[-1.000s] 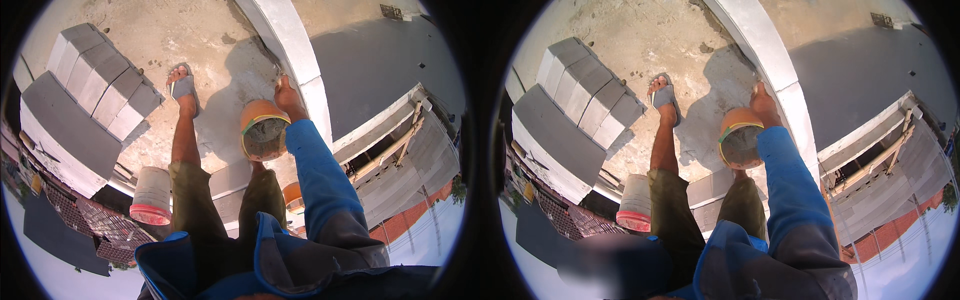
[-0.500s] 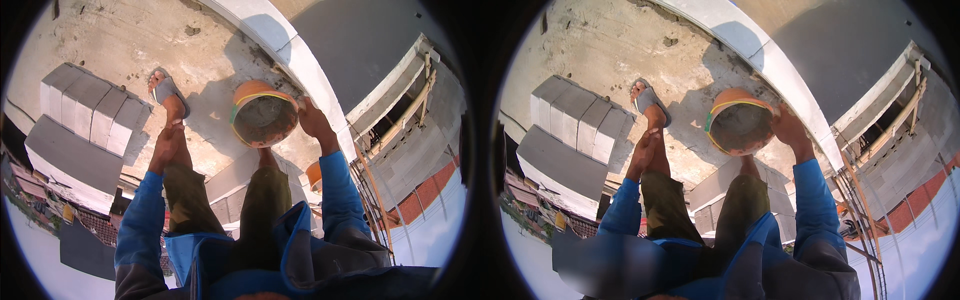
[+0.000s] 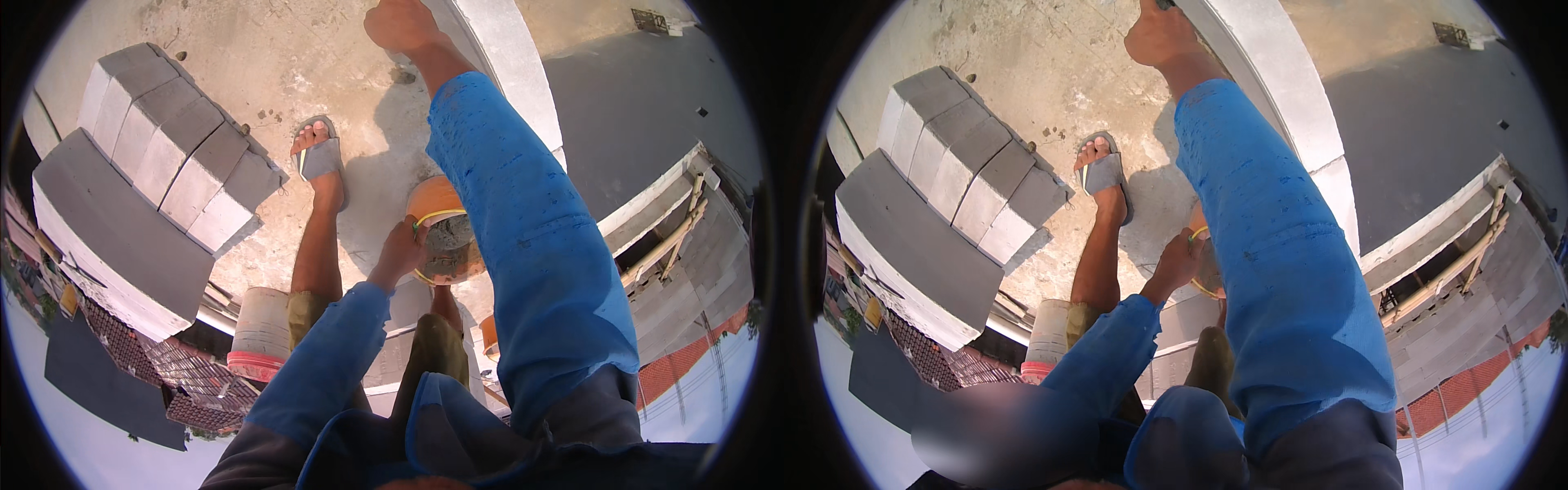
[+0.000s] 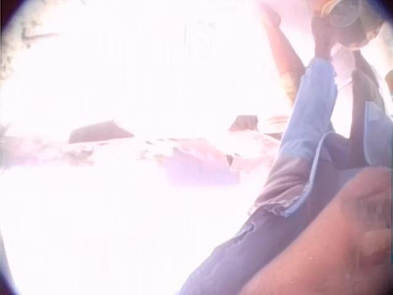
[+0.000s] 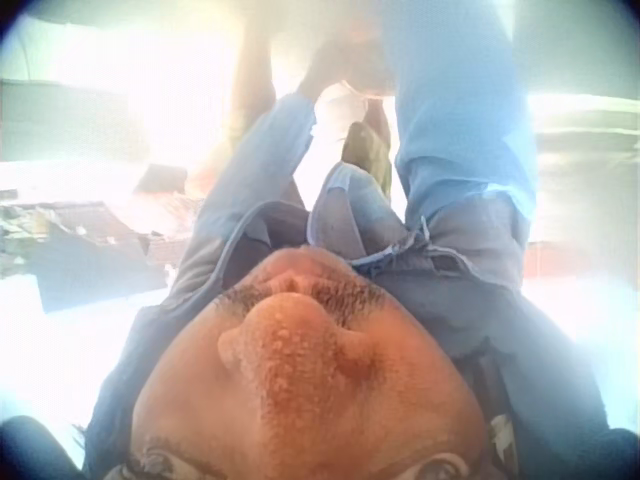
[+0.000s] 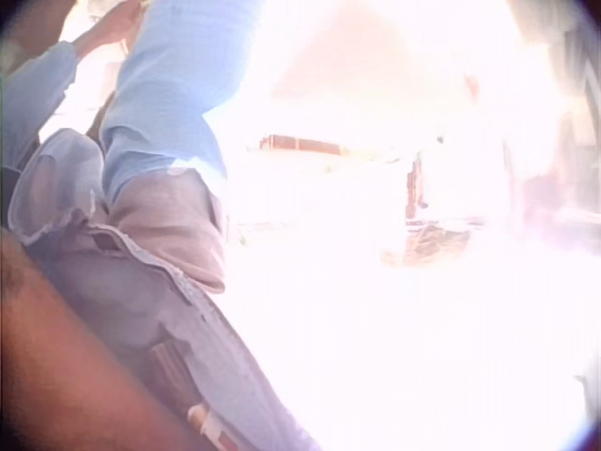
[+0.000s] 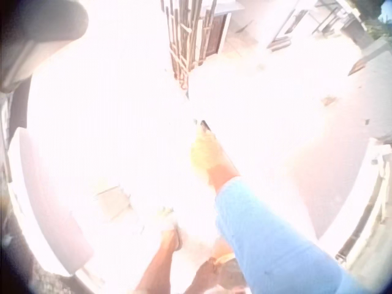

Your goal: The person scoops mortar from a bucket and spreads it along a low wall on a rooftop. They then pick up a white block, place it on the mortar, and use a measuring tape to mark the block before setting it down.

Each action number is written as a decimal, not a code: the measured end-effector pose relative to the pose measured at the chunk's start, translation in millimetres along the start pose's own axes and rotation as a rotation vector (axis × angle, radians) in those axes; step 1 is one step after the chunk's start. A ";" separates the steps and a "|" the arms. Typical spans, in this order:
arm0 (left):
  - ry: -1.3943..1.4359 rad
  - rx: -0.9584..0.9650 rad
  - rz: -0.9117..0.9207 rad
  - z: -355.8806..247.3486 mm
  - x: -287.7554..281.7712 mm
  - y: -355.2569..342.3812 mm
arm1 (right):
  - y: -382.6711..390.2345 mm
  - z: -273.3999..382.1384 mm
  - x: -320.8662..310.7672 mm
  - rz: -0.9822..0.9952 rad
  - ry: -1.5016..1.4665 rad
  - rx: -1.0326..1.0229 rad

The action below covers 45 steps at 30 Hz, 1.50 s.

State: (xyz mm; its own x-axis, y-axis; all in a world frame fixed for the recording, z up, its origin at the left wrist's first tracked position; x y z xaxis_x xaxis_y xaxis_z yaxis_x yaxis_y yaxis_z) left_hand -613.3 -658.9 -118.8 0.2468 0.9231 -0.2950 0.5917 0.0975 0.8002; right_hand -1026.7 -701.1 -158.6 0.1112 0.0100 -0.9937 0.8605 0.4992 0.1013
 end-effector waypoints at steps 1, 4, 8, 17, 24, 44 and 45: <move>0.016 -0.037 -0.024 -2.3 -12.3 0.9 | -7.5 6.4 24.4 -0.059 0.281 -0.241; 0.004 -0.073 -0.047 -11.0 -40.8 -8.9 | 5.3 -29.1 71.7 -0.381 0.107 -0.212; -0.126 -0.067 -0.162 13.5 -106.6 -21.2 | 59.1 5.8 22.5 0.229 -0.333 0.420; -0.032 0.022 -0.213 19.9 -158.0 -33.9 | 357.0 -73.7 -27.5 0.505 -0.209 0.614; -0.082 -0.108 -0.193 26.7 -158.4 -39.5 | 343.1 -57.4 15.8 0.202 -0.688 0.604; -0.396 0.095 -0.572 -37.3 -144.2 7.1 | 315.1 -62.3 95.1 0.191 -0.639 0.878; -0.463 0.109 -0.607 -39.5 -141.4 6.5 | 310.8 -58.7 100.7 0.276 -0.680 0.829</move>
State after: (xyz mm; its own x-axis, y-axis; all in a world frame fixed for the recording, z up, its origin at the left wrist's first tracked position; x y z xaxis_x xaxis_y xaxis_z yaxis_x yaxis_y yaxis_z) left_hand -674.7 -774.1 -51.2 0.1369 0.4676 -0.8733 0.7922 0.4776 0.3799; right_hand -777.3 -494.0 -230.0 0.3818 -0.5735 -0.7248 0.8019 -0.1844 0.5683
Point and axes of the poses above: each hand's wrist, its own y-axis away from the middle knuckle, its own x-axis out of the palm, z = x × y, the point moved 5 cm from there along -y, towards the middle knuckle, and after that the axes turned 14 degrees about -z, right-handed, at the moved point
